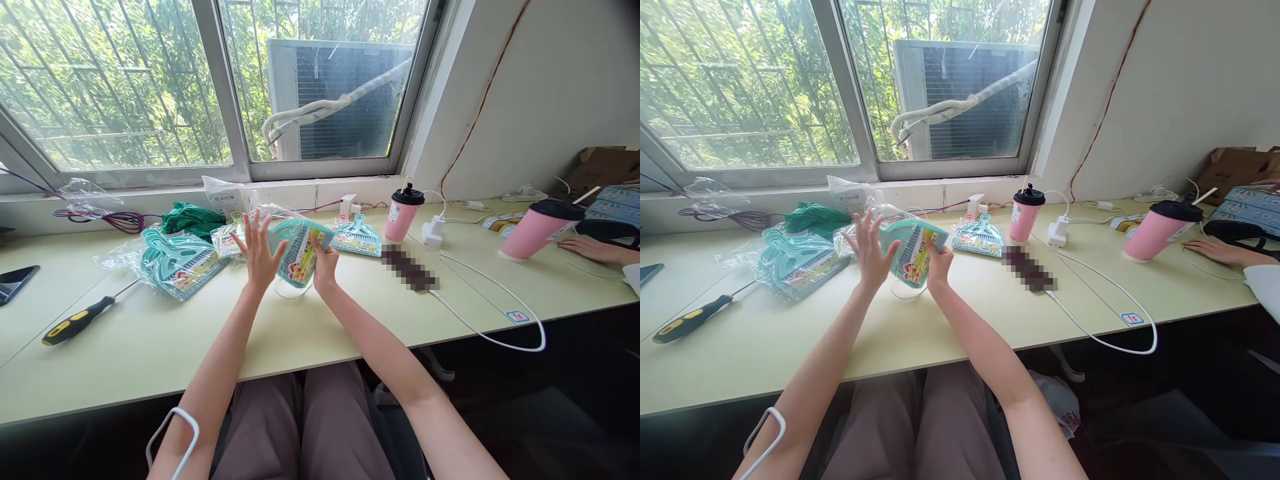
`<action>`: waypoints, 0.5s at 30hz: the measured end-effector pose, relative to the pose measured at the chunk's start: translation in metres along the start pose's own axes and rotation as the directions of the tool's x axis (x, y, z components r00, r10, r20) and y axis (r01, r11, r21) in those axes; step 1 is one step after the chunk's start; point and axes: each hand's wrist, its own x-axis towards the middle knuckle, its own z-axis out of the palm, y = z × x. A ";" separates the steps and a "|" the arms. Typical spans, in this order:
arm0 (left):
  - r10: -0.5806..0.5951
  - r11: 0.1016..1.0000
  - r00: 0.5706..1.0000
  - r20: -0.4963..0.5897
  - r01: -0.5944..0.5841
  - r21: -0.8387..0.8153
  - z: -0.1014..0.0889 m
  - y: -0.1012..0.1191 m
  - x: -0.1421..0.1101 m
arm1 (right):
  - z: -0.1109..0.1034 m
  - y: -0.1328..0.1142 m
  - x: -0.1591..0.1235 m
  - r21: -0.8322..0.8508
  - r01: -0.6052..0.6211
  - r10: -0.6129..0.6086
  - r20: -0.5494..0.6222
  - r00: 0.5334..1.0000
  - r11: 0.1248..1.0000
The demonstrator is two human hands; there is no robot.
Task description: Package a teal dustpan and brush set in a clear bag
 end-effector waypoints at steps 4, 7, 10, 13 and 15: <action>0.081 0.991 0.996 0.041 -0.085 0.103 0.014 0.018 -0.018 | 0.002 0.009 -0.008 -0.023 0.004 -0.003 0.051 0.999 1.000; 0.039 0.980 0.999 -0.029 -0.033 0.195 0.020 0.025 -0.025 | 0.002 0.012 -0.011 -0.041 0.013 -0.011 0.056 0.998 0.999; 0.010 0.968 1.000 -0.028 -0.003 0.251 0.018 0.023 -0.023 | 0.002 0.011 -0.011 -0.042 0.013 -0.011 0.052 0.999 0.999; 0.017 0.958 1.000 0.022 -0.023 0.286 0.012 0.014 -0.017 | 0.001 0.011 -0.011 -0.044 0.025 -0.022 0.062 0.998 0.999; 0.051 0.956 0.997 0.053 -0.064 0.286 0.009 0.009 -0.014 | 0.002 0.012 -0.012 -0.059 0.039 -0.034 0.073 0.997 0.998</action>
